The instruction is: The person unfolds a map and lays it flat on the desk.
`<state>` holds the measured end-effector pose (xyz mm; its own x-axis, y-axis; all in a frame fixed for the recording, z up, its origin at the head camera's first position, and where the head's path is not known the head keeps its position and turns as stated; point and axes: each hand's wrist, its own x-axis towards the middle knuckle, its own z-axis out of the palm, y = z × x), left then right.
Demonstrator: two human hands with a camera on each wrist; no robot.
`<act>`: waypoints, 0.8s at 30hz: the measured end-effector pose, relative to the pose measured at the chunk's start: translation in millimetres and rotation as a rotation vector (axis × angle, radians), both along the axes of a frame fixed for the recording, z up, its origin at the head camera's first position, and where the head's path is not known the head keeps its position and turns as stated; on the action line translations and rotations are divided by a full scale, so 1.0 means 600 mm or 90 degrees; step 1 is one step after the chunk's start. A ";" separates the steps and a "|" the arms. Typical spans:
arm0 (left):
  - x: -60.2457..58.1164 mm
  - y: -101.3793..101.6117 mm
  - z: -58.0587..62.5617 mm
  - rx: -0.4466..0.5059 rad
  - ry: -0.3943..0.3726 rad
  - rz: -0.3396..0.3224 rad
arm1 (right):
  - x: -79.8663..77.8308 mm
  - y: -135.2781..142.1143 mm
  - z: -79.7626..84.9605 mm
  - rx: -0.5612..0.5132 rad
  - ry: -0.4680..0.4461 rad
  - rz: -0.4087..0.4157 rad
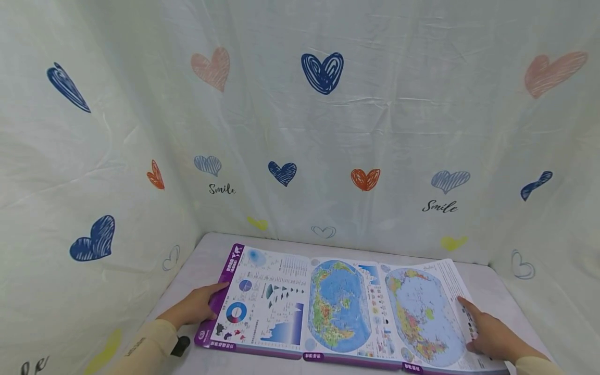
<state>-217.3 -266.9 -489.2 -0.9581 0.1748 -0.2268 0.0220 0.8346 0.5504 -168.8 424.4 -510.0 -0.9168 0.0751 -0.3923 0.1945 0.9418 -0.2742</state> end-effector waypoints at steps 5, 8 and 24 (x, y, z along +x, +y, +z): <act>0.000 -0.001 -0.002 0.001 0.001 -0.002 | 0.001 0.001 -0.003 -0.008 0.002 -0.002; -0.001 0.000 -0.005 -0.005 -0.002 0.000 | 0.001 0.002 -0.005 -0.009 -0.001 -0.006; -0.002 0.002 -0.018 -0.015 -0.013 0.032 | 0.006 0.002 -0.003 0.008 0.021 0.032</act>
